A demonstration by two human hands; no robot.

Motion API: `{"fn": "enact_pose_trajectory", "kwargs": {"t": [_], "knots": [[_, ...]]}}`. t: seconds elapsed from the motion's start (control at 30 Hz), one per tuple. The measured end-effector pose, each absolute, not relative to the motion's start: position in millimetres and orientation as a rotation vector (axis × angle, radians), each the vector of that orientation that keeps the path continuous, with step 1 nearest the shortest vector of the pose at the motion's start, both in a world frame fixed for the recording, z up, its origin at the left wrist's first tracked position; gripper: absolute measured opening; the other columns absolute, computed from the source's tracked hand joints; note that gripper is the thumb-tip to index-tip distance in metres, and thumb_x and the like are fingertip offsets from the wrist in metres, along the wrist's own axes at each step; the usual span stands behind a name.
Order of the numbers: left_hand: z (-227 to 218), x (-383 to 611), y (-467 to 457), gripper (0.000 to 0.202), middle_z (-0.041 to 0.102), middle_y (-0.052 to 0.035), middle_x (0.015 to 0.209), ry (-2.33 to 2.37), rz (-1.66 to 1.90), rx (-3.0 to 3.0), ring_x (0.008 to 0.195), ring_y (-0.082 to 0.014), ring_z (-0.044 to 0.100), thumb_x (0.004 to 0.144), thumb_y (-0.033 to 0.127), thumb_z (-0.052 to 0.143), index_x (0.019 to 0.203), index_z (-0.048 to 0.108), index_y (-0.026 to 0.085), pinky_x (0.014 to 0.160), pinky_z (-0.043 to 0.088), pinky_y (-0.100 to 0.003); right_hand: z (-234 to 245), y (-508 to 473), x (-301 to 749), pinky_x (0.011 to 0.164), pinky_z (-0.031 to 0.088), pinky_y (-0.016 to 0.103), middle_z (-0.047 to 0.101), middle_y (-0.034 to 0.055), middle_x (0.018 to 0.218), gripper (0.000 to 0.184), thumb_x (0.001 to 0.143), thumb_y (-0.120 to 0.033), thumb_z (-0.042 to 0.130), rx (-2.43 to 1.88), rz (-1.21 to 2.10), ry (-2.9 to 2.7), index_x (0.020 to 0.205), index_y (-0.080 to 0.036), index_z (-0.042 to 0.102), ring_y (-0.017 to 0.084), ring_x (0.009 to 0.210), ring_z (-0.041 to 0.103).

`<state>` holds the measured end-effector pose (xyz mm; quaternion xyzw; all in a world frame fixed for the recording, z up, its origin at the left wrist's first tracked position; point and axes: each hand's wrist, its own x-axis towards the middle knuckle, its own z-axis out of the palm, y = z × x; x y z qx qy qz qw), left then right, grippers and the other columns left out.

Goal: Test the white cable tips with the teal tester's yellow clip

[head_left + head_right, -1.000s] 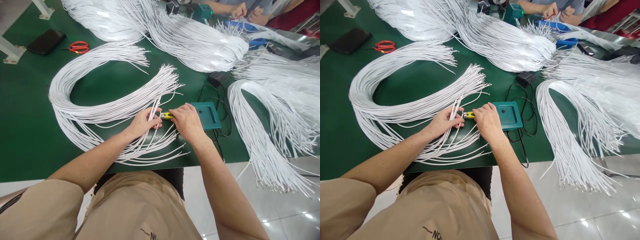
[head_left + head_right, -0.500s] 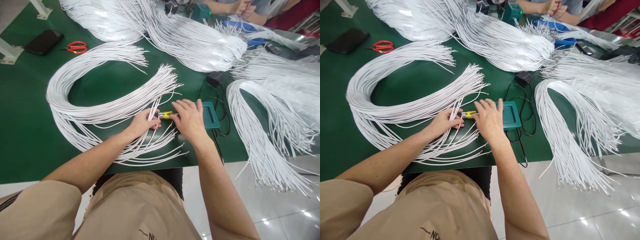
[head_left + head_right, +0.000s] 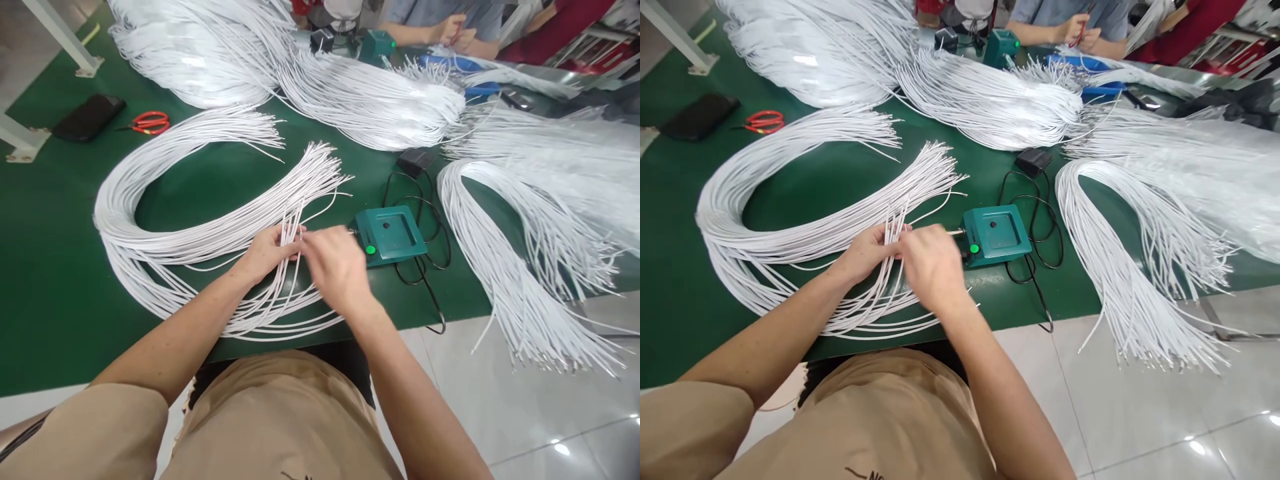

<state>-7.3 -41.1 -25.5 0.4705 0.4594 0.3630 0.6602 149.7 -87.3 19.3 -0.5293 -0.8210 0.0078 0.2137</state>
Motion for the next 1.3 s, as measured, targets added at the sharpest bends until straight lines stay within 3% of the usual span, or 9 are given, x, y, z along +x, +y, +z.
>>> {"fn": "enact_pose_trajectory", "kwargs": {"t": [0.1,0.27,0.37,0.47,0.7,0.87,1.03,1.17,1.3], "knots": [[-28,-11,-39,0.037,0.065,0.0000,0.081,1.001,0.785,1.073,0.070,-0.0110,0.059,0.065,0.032,0.079,0.096,0.067,0.014,0.072,0.048,-0.025,16,-103,121,0.084,0.042,0.035,0.069,0.0082,0.090,0.031,0.097,-0.024,0.037,-1.269,0.097,-2.505,0.086,-0.017,0.066,0.022,0.090,0.058],[-31,-16,-35,0.045,0.065,-0.0003,0.082,1.003,0.731,1.051,0.072,-0.0120,0.057,0.064,0.035,0.080,0.104,0.069,0.016,0.077,0.044,-0.028,12,-117,112,0.073,0.042,0.036,0.068,0.0126,0.080,0.026,0.092,-0.014,0.040,-1.603,0.220,-2.616,0.086,-0.012,0.065,0.024,0.080,0.063],[-30,-16,-36,0.047,0.063,0.0013,0.078,0.993,0.712,1.056,0.068,-0.0104,0.055,0.063,0.034,0.081,0.105,0.069,0.017,0.073,0.043,-0.026,20,-115,121,0.060,0.040,0.033,0.069,0.0112,0.074,0.026,0.092,-0.025,0.043,-1.934,0.527,-2.468,0.086,-0.016,0.067,0.024,0.065,0.064],[-29,-14,-39,0.049,0.066,0.0007,0.081,0.966,0.712,1.098,0.071,-0.0121,0.058,0.061,0.033,0.082,0.105,0.066,0.018,0.075,0.045,-0.027,30,-101,133,0.060,0.038,0.030,0.071,0.0087,0.076,0.032,0.095,-0.035,0.038,-2.086,0.573,-2.051,0.089,-0.021,0.066,0.023,0.067,0.065],[-27,-15,-37,0.033,0.066,0.0007,0.082,0.908,0.716,1.146,0.076,-0.0131,0.060,0.066,0.032,0.080,0.090,0.064,0.016,0.079,0.046,-0.027,15,-76,142,0.058,0.040,0.024,0.064,-0.0012,0.066,0.020,0.085,-0.035,0.051,-1.791,0.900,-1.511,0.073,-0.022,0.058,0.013,0.056,0.056],[-28,-17,-37,0.036,0.068,-0.0005,0.086,0.908,0.709,1.170,0.079,-0.0148,0.061,0.063,0.029,0.082,0.091,0.064,0.016,0.078,0.046,-0.028,1,-76,139,0.051,0.040,0.023,0.058,-0.0039,0.059,0.022,0.083,-0.043,0.055,-1.678,1.007,-1.364,0.077,-0.022,0.057,0.011,0.049,0.052],[-25,-18,-35,0.033,0.065,0.0006,0.076,0.982,0.705,1.140,0.071,-0.0122,0.060,0.064,0.032,0.081,0.084,0.062,0.015,0.070,0.046,-0.026,-5,-78,138,0.043,0.042,0.022,0.056,-0.0049,0.057,0.021,0.078,-0.040,0.059,-1.579,1.201,-1.195,0.070,-0.021,0.052,0.010,0.044,0.050],[-21,-18,-33,0.032,0.065,-0.0014,0.086,0.957,0.797,1.002,0.074,-0.0109,0.060,0.066,0.031,0.079,0.084,0.060,0.014,0.071,0.046,-0.025,-8,-85,133,0.039,0.043,0.022,0.054,-0.0055,0.054,0.023,0.075,-0.040,0.062,-1.552,1.401,-1.131,0.067,-0.021,0.053,0.010,0.040,0.049],[-20,-14,-35,0.035,0.063,0.0009,0.080,0.948,0.844,0.943,0.066,-0.0083,0.059,0.063,0.026,0.080,0.078,0.051,0.015,0.066,0.046,-0.024,-5,-85,135,0.042,0.043,0.021,0.058,-0.0039,0.057,0.023,0.077,-0.041,0.061,-1.582,1.293,-1.162,0.069,-0.019,0.058,0.009,0.041,0.050]]}}
